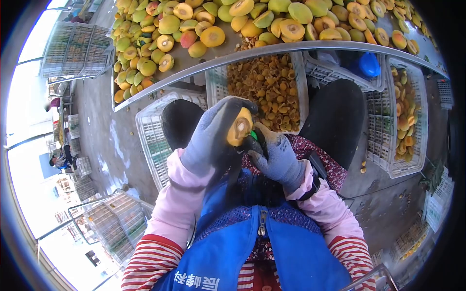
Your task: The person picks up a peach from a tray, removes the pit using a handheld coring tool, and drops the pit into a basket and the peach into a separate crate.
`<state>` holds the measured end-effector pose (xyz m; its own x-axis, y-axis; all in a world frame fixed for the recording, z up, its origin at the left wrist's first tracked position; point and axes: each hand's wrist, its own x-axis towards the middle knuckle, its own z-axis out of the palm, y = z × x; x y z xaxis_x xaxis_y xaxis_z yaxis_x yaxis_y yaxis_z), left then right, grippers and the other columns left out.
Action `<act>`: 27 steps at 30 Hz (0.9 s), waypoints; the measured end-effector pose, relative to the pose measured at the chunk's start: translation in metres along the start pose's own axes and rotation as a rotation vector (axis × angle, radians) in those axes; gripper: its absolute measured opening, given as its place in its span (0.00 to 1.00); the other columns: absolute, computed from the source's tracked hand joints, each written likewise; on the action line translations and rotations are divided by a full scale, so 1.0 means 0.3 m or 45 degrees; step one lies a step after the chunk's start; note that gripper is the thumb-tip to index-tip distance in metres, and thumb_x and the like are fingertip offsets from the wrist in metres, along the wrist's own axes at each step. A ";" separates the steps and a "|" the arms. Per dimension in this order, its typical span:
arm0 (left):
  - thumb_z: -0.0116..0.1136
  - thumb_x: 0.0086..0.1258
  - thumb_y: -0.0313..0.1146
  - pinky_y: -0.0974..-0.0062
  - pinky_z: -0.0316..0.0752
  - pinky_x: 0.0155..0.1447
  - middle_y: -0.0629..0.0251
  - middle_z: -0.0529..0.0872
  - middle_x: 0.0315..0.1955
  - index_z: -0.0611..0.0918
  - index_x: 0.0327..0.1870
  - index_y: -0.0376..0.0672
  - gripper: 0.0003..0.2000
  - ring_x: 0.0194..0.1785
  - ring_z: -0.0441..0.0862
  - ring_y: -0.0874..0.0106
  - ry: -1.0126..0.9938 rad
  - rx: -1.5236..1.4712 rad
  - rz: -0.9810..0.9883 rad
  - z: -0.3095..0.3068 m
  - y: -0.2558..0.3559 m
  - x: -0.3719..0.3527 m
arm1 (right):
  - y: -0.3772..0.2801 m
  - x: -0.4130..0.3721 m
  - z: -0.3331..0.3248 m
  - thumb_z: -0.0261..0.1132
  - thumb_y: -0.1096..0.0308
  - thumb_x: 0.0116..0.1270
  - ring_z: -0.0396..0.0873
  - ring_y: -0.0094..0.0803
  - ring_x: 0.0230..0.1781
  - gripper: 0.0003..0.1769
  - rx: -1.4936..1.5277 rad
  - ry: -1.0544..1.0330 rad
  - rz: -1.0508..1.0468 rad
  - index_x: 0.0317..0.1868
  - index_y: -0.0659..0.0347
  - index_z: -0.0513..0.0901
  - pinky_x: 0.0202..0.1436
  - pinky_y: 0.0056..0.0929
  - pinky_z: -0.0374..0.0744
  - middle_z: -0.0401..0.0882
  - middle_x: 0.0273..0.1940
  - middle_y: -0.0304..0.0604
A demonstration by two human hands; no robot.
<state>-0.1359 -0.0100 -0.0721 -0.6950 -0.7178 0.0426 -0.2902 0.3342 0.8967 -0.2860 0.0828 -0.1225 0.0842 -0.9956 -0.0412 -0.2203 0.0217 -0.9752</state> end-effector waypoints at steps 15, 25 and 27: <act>0.52 0.72 0.33 0.87 0.70 0.30 0.68 0.78 0.32 0.76 0.50 0.34 0.13 0.27 0.76 0.84 0.193 -0.752 -0.523 0.060 0.100 0.066 | 0.007 -0.011 0.005 0.55 0.65 0.68 0.77 0.34 0.37 0.20 0.526 0.065 0.044 0.56 0.68 0.71 0.44 0.33 0.75 0.79 0.39 0.47; 0.53 0.71 0.29 0.83 0.71 0.44 0.65 0.82 0.36 0.79 0.46 0.34 0.09 0.39 0.76 0.80 0.469 -0.735 -0.561 0.120 0.072 0.048 | -0.001 -0.037 0.053 0.54 0.60 0.71 0.72 0.20 0.31 0.15 1.940 -0.257 0.299 0.50 0.61 0.73 0.34 0.19 0.71 0.75 0.33 0.34; 0.52 0.71 0.29 0.83 0.71 0.44 0.65 0.82 0.36 0.79 0.45 0.34 0.09 0.38 0.76 0.80 0.495 -0.742 -0.591 0.125 0.072 0.043 | 0.008 -0.044 0.036 0.54 0.58 0.72 0.72 0.19 0.30 0.14 2.038 -0.386 0.446 0.48 0.59 0.74 0.32 0.17 0.71 0.74 0.33 0.33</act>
<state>-0.1760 0.0108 -0.0689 -0.2820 -0.8995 -0.3337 -0.0302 -0.3393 0.9402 -0.2773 0.0970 -0.1268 0.4638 -0.8744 -0.1425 0.8679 0.4807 -0.1249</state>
